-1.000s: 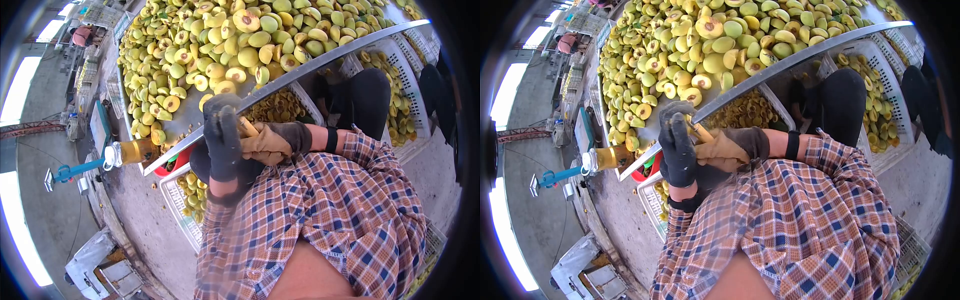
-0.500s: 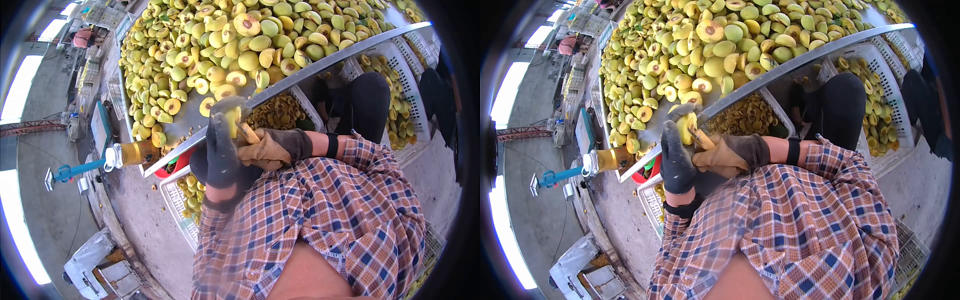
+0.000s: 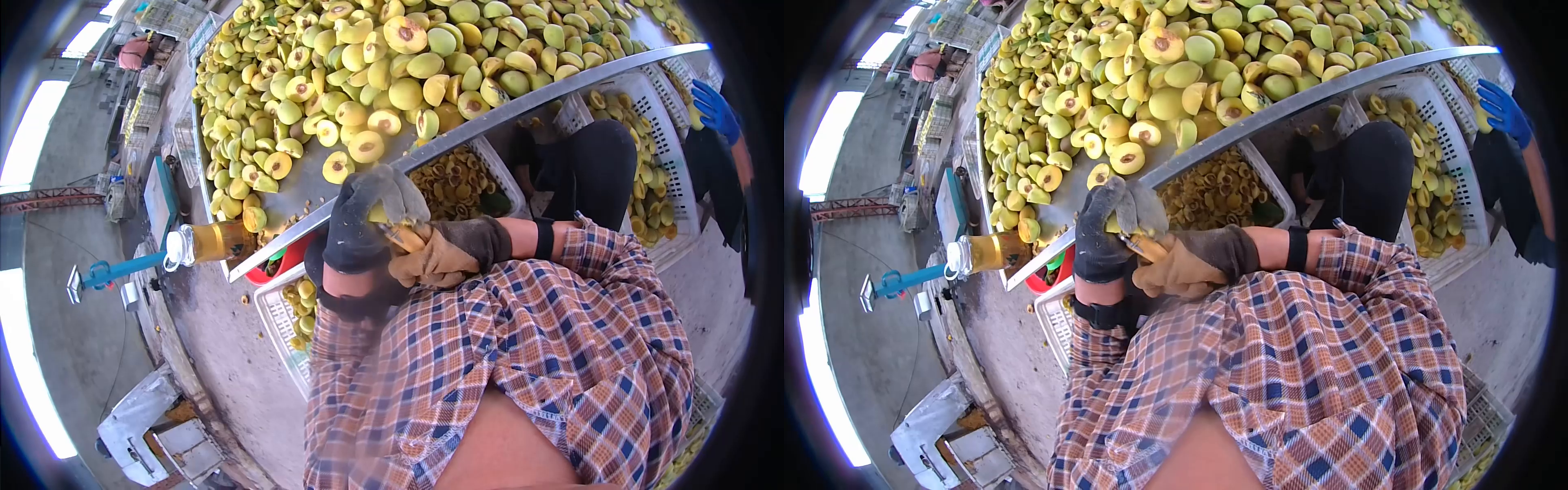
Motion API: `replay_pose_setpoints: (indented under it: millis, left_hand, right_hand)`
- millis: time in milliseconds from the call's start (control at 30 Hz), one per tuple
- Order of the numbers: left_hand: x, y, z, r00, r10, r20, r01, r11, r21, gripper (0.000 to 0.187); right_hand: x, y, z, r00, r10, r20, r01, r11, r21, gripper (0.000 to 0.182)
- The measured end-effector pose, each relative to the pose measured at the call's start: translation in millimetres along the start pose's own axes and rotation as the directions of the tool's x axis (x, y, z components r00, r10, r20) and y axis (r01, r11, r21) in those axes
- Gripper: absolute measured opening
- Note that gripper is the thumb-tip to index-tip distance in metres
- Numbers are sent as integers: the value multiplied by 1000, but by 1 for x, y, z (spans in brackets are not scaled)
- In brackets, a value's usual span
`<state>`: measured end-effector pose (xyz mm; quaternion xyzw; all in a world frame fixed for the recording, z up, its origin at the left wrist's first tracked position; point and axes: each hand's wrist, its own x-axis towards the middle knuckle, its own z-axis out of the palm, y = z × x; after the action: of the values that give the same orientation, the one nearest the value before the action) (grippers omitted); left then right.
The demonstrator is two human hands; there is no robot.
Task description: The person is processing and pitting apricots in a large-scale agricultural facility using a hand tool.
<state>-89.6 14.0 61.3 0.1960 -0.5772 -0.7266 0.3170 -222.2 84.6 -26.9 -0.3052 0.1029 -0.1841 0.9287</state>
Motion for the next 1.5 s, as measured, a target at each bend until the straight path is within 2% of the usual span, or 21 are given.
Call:
replay_pose_setpoints:
  millis: [33,67,100,167,200,267,300,333,367,400,467,533,600,733,767,900,1133,1233,1333,1433,1500]
  left_hand:
    - [4,-8,-10,995,-46,83,57,989,-137,33]
    - [9,-14,-18,982,-91,165,132,957,-257,33]
    - [3,-20,-20,992,-126,-24,120,977,-175,33]
    - [11,-26,-35,965,41,-261,-57,997,-56,33]
    - [16,-27,-43,921,122,-371,-120,992,30,32]
    - [16,-11,-69,824,-26,-567,-207,916,-344,36]
    - [13,-1,-88,820,10,-573,3,1000,22,38]
    - [8,6,-111,822,44,-568,215,899,381,41]
    - [3,5,-126,831,72,-552,390,633,669,45]
    - [3,-5,-141,881,120,-458,373,420,827,49]
    - [9,-36,-173,961,125,-246,257,-76,963,59]
    - [25,-45,-159,939,-107,-326,334,63,941,62]
    - [31,-51,-163,971,-26,-239,240,165,957,57]
    - [26,-59,-166,934,74,-350,259,533,805,44]
    - [24,-47,-150,930,59,-362,249,622,742,44]
    - [15,-4,-76,915,10,-403,218,828,516,44]
    - [0,-5,-38,892,44,-449,147,913,382,42]
    - [-3,-8,-32,894,101,-437,129,874,467,42]
    - [-3,-16,-29,875,319,-363,24,722,691,43]
    - [-1,-15,-21,843,379,-381,-18,729,684,42]
    - [-1,-9,-7,842,290,-455,38,809,586,41]
  right_hand:
    - [-1,-3,6,993,-42,-114,18,979,-204,28]
    - [1,-4,8,991,-56,-123,38,989,-145,25]
    - [5,-8,10,989,-70,-134,59,994,-87,22]
    - [-10,-30,38,839,-180,-514,-107,871,-479,17]
    - [-10,-16,17,866,-160,-474,6,951,-310,16]
    - [-12,22,-48,911,-156,-381,202,976,83,16]
    - [-19,17,-51,887,-127,-445,174,982,68,17]
    - [-25,13,-54,857,-96,-506,144,988,56,17]
    - [-31,9,-56,823,-65,-565,112,992,50,19]
    - [-36,-1,-45,667,130,-733,-84,992,99,18]
    - [-32,-11,-47,760,55,-648,66,985,161,18]
    - [-32,-15,-47,790,29,-612,106,977,183,18]
    - [-31,-8,-41,775,60,-629,50,987,156,17]
    - [-36,-7,-29,857,-132,-499,75,988,-133,20]
    - [-36,-29,1,765,-159,-624,51,981,-187,20]
    - [-19,-52,10,730,-357,-583,52,880,-473,21]
    - [-12,-60,24,691,-435,-578,199,883,-426,20]
    - [-13,-56,22,705,-402,-584,193,902,-387,19]
    - [-16,-61,27,701,-377,-605,169,913,-372,16]
    - [-18,-58,25,683,-444,-580,192,876,-443,16]
    - [-22,-58,27,689,-489,-535,192,835,-516,21]
